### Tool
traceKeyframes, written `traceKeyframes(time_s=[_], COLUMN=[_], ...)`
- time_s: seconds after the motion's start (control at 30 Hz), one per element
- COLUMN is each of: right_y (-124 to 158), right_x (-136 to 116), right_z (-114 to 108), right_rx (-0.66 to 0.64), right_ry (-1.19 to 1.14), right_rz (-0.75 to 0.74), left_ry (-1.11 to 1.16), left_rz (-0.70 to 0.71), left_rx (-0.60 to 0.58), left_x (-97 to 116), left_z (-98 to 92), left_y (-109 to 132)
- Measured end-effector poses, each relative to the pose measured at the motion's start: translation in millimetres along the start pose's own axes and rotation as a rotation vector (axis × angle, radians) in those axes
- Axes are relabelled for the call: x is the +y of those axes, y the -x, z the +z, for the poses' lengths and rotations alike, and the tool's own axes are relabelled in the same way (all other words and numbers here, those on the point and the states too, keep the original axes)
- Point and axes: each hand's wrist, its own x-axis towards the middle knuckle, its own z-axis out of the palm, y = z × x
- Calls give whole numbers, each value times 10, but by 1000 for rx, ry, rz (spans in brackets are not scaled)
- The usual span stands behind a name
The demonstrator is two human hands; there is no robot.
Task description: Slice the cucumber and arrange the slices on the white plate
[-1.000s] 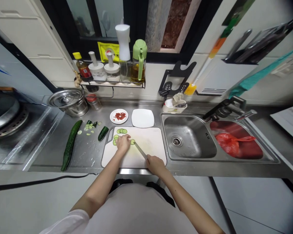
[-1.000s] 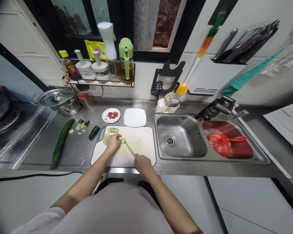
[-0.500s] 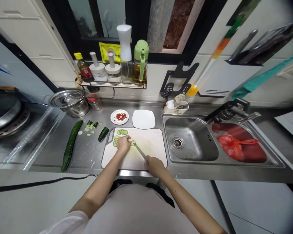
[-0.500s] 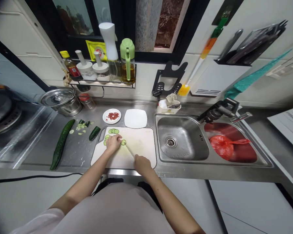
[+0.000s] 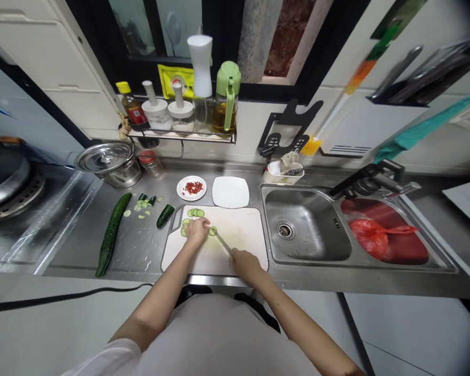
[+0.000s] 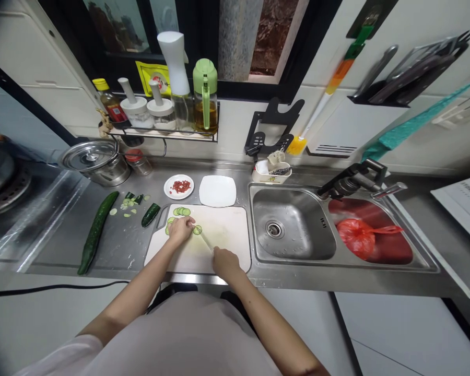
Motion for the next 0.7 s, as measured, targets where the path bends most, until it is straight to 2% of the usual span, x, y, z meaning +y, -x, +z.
traceKeyframes(time_s=[0.7], right_y=[-12], right_x=[-29], right_z=[17], right_rx=[2], right_ry=[6], right_rz=[10], left_ry=[-13], left_rz=[-21], left_rx=[-36], left_x=[6], left_z=[-9], left_y=[-39])
